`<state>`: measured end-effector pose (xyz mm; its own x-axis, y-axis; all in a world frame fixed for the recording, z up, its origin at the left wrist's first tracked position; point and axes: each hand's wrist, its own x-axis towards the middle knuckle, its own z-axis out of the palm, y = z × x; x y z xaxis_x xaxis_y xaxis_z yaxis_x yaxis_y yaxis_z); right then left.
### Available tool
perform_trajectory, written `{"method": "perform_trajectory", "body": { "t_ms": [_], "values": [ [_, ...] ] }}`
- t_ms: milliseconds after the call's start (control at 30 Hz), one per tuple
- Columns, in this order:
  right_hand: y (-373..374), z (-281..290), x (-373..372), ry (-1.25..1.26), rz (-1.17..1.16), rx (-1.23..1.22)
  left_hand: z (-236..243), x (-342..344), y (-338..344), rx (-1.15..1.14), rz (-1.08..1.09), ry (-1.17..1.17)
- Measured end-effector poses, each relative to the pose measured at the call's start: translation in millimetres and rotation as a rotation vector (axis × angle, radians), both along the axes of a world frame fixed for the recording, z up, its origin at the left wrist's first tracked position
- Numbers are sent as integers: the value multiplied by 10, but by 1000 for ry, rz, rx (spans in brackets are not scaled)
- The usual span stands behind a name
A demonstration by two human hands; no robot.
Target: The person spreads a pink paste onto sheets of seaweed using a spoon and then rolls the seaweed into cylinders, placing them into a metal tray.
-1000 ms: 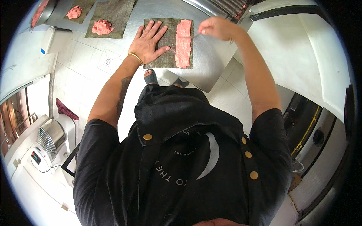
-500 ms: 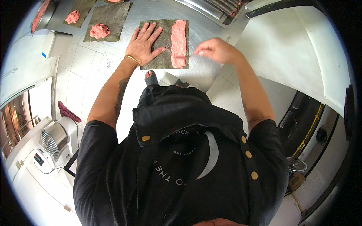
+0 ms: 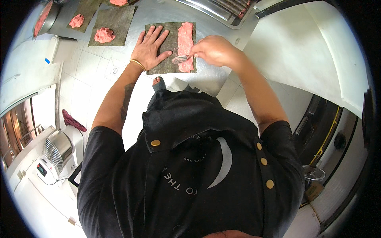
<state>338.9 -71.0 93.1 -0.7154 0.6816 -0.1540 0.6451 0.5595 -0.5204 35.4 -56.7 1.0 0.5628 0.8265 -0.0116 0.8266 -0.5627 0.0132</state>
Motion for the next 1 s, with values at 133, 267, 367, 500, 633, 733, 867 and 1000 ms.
{"method": "perform_trajectory", "body": {
  "t_ms": [133, 267, 367, 500, 633, 733, 867, 1000],
  "values": [
    [-99, 273, 83, -278, 39, -36, 5, -8, 1, 5, 9, 13],
    [-112, 308, 281, -135, -93, 7, 2, -9, -18, 0, 9, 16],
    [-9, 111, 273, -27, -113, 1, 0, 3, -5, -11, 12, 15],
    [-301, -72, 342, 34, -61, -180, 43, 16, -17, -24, 16, -1],
    [-402, -14, 361, 95, -118, -114, 28, 15, -10, -8, 14, 17],
    [-255, -53, 212, 80, -113, -39, 26, -8, -10, -14, 10, 22],
    [-353, -51, 252, -34, -48, -90, 37, 0, -6, -11, 15, 36],
    [-355, 37, 408, 87, -108, -72, 30, -11, -7, -13, 11, 17]
  ]
}}
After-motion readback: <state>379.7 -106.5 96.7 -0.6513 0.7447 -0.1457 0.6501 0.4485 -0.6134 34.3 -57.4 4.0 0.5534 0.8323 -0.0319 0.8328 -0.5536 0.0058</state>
